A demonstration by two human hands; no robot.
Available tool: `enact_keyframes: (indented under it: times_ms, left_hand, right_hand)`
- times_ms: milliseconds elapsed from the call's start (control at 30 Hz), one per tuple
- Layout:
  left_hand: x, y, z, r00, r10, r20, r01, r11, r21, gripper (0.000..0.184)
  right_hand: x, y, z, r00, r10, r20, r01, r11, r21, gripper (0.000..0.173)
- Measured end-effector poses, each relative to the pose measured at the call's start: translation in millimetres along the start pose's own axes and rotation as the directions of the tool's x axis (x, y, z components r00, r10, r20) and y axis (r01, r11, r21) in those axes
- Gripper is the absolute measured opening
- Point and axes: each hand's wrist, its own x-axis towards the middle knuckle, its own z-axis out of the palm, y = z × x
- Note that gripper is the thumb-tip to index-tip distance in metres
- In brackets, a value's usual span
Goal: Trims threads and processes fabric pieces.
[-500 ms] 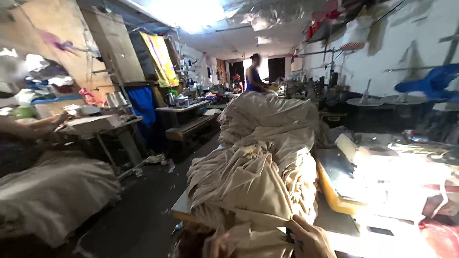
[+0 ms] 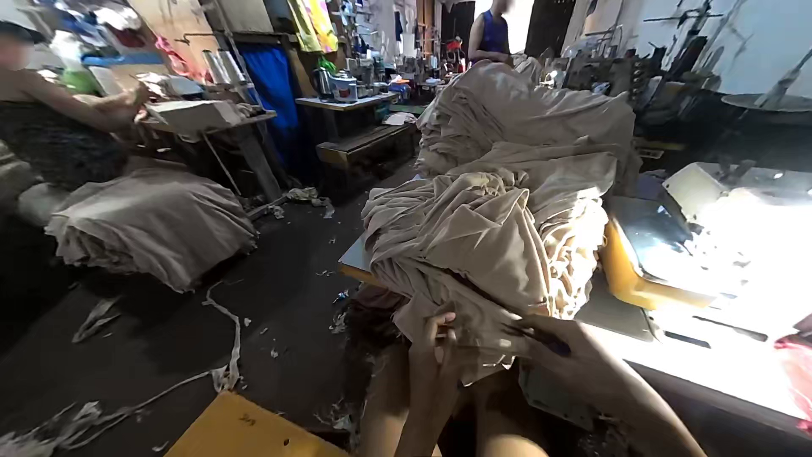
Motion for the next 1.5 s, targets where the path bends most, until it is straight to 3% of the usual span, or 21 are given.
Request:
enact_keyframes:
  times_ms: [67, 133, 267, 333, 467, 567, 667, 733, 867, 1100, 1233, 1367, 1500]
  left_hand:
    - [2.8, -1.6, 13.2, 0.998, -0.015, -0.065, 0.014, 1.000, -0.006, 0.027]
    - [0.9, -7.0, 24.4, 0.991, -0.014, -0.132, 0.003, 0.996, -0.085, 0.025]
    - [-2.3, -9.7, 25.5, 0.979, -0.116, -0.167, 0.097, 0.988, -0.119, 0.025]
    - [-1.7, -8.1, 26.2, 0.984, -0.139, -0.115, 0.132, 0.989, -0.059, 0.027]
    - [-0.3, -10.8, 39.8, 0.995, -0.096, -0.037, 0.099, 0.991, 0.090, 0.028]
    - [-1.5, -6.3, 31.8, 0.989, -0.140, 0.056, 0.138, 0.990, 0.034, 0.017]
    - [-1.9, -5.0, 4.6, 0.943, -0.269, 0.198, 0.306, 0.933, -0.190, 0.023]
    - [-1.5, -3.7, -9.3, 0.904, -0.337, 0.262, 0.409, 0.861, -0.303, 0.022]
    - [-4.6, -4.4, -9.7, 0.917, -0.317, 0.243, 0.379, 0.883, -0.277, 0.018]
    - [-9.1, 2.2, -6.6, 0.942, -0.277, 0.192, 0.295, 0.953, -0.074, 0.015]
    - [-8.6, -7.7, -18.3, 0.952, -0.259, 0.164, 0.244, 0.964, 0.107, 0.017]
    - [-1.2, -2.9, -17.8, 0.961, -0.244, 0.131, 0.204, 0.944, 0.259, 0.045]
    - [-0.8, -4.5, 4.4, 0.977, -0.141, 0.160, 0.103, 0.968, 0.227, 0.031]
  right_hand:
    - [18.8, -15.7, 24.2, 0.994, -0.093, -0.050, 0.105, 0.936, 0.337, 0.029]
    - [39.7, -13.1, 46.2, 0.999, -0.047, -0.023, 0.051, 0.825, 0.563, 0.030]
    - [59.8, 20.2, 52.7, 0.981, 0.177, -0.076, -0.082, 0.743, 0.665, 0.039]
    - [57.6, 21.9, 49.7, 0.979, 0.194, -0.069, -0.098, 0.733, 0.674, 0.038]
    - [55.1, 30.1, 49.9, 0.994, 0.090, -0.066, -0.027, 0.767, 0.641, 0.032]
    - [51.6, 37.7, 47.5, 0.991, -0.075, -0.107, 0.119, 0.860, 0.496, 0.026]
    - [40.2, 46.7, 41.8, 0.944, -0.270, -0.189, 0.271, 0.962, -0.021, 0.029]
    - [32.8, 49.9, 41.9, 0.927, -0.334, -0.172, 0.264, 0.905, -0.332, 0.033]
    - [34.7, 55.9, 52.0, 0.881, -0.466, -0.081, 0.341, 0.743, -0.576, 0.034]
    - [51.2, 48.9, 61.3, 0.863, -0.505, -0.025, 0.390, 0.695, -0.604, 0.034]
    - [53.0, 52.2, 55.7, 0.895, -0.440, -0.081, 0.359, 0.814, -0.457, 0.033]
    - [53.5, 45.9, 48.3, 0.936, -0.336, -0.108, 0.297, 0.916, -0.269, 0.030]
    - [52.2, 45.6, 42.3, 0.951, -0.303, -0.056, 0.282, 0.930, -0.234, 0.032]
